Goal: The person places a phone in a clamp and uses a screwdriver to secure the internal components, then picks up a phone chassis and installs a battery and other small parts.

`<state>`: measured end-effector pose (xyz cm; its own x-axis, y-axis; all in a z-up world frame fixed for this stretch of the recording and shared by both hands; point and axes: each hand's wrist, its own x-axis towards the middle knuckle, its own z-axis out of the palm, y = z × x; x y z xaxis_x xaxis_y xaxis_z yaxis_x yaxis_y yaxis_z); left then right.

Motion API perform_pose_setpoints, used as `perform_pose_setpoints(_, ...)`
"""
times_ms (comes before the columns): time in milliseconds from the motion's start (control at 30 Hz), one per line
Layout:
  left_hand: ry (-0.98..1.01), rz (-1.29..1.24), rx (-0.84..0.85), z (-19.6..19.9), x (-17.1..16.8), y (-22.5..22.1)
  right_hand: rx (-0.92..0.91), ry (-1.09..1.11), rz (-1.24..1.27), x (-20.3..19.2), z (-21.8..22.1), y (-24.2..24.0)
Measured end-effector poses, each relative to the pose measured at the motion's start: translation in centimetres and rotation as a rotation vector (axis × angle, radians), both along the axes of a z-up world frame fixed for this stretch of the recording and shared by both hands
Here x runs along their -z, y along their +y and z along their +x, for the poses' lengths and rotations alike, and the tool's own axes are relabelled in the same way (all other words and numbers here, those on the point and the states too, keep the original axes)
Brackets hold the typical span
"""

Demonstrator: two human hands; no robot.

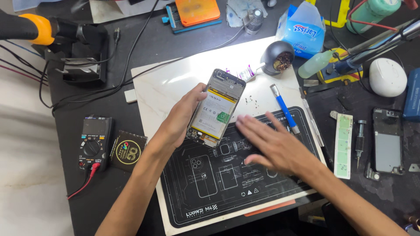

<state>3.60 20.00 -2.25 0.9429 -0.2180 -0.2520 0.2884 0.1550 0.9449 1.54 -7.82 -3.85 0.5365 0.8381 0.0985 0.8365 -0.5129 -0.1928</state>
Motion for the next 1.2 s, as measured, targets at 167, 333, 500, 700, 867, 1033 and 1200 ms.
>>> perform_pose_setpoints(167, 0.052, -0.010, 0.001, -0.1, -0.5, -0.3, 0.043, -0.014, 0.050, -1.1, -0.1, -1.6)
perform_pose_setpoints(333, 0.075, -0.063, -0.026, 0.1, -0.2, -0.5, 0.042, -0.001, 0.056, -0.5, -1.8, -1.9)
perform_pose_setpoints(500, 0.087, -0.061, -0.023, -0.1, 0.2, -1.0, 0.108, 0.009, 0.069, -0.5, -1.1, -1.3)
perform_pose_setpoints(700, 0.196, -0.131, -0.128, -0.3, 0.8, -1.9, 0.134, -0.014, 0.161, -1.2, -1.4, -1.1)
perform_pose_setpoints(867, 0.181, 0.026, 0.000, -1.3, 0.6, -3.5, 0.232, -0.008, 0.292, -2.5, -1.3, -3.9)
perform_pose_setpoints(1033, 0.242, 0.325, 0.240, -1.8, -0.4, -5.1, 0.729, -0.001, 0.393, -5.3, 0.0, -9.2)
perform_pose_setpoints(1200, 0.097, 0.586, 0.407, -1.8, -1.4, -6.9, 1.105, 0.280, 0.013, -8.4, 0.4, -15.4)
